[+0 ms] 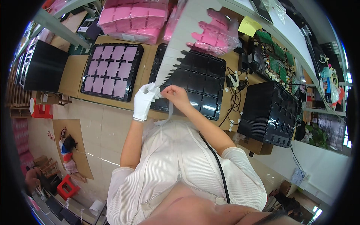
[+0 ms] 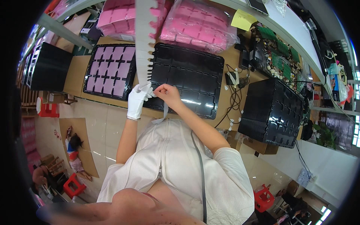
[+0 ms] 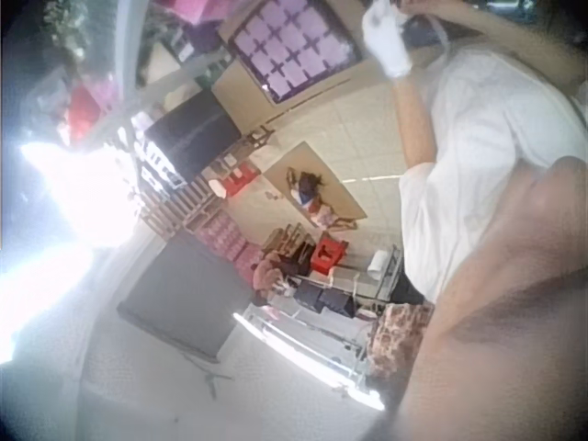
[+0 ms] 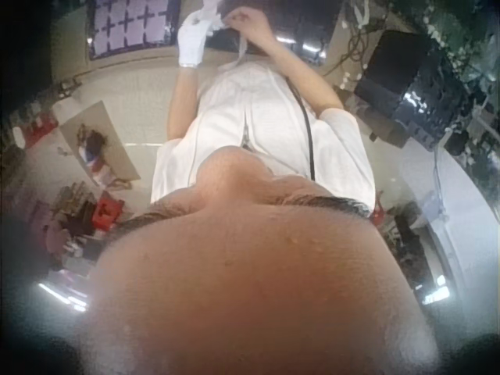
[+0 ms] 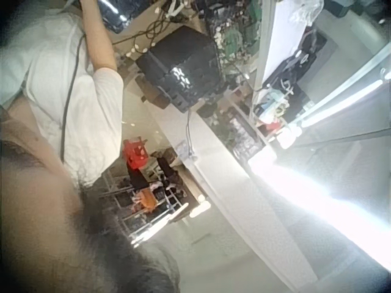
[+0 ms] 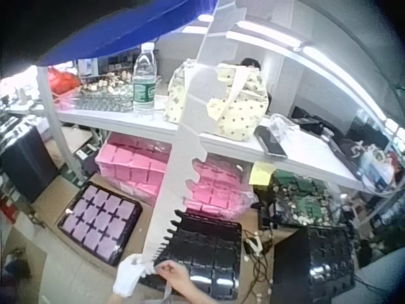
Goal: Placing small components from a strip into a storage tray.
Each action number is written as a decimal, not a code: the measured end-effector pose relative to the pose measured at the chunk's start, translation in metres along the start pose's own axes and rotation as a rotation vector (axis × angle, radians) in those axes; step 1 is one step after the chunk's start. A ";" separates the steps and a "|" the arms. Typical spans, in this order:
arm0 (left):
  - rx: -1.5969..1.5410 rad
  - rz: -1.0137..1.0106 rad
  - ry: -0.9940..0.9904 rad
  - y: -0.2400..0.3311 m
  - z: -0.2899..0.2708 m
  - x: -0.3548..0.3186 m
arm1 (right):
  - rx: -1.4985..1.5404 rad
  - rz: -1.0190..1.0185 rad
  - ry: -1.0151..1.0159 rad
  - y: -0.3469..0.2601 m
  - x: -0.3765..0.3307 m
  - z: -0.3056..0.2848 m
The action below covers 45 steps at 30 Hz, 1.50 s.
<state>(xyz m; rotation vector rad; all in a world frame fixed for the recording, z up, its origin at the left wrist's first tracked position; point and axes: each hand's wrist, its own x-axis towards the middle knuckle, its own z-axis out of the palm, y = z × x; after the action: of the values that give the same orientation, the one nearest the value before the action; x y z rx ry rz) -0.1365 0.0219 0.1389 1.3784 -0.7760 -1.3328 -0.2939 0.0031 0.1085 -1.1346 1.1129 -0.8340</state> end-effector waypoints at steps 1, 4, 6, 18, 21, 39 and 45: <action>-0.043 0.003 0.069 0.009 0.003 -0.007 | -0.087 -0.085 0.029 0.004 0.000 -0.001; 0.143 -0.056 0.165 0.017 -0.003 -0.009 | -0.272 -0.297 -0.019 -0.010 -0.006 0.000; 0.113 -0.036 0.202 0.020 -0.007 -0.012 | -0.367 -0.426 -0.092 -0.015 -0.008 0.000; 0.552 -0.043 0.249 -0.015 -0.055 -0.010 | -0.860 -0.300 0.123 0.043 0.030 0.009; 0.589 -0.070 0.232 -0.026 -0.059 -0.012 | -0.899 -0.283 0.166 0.042 0.030 0.012; 0.127 -0.081 0.113 -0.022 -0.032 -0.011 | 0.554 0.246 -0.246 0.023 -0.002 -0.014; 0.046 -0.075 0.000 -0.028 -0.010 -0.006 | -0.022 0.023 -0.075 0.002 -0.015 -0.001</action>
<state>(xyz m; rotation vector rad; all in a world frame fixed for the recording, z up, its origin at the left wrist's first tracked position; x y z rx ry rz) -0.1338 0.0375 0.1132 1.4564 -0.7653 -1.3801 -0.2989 0.0175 0.1107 -1.1602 1.0727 -0.7572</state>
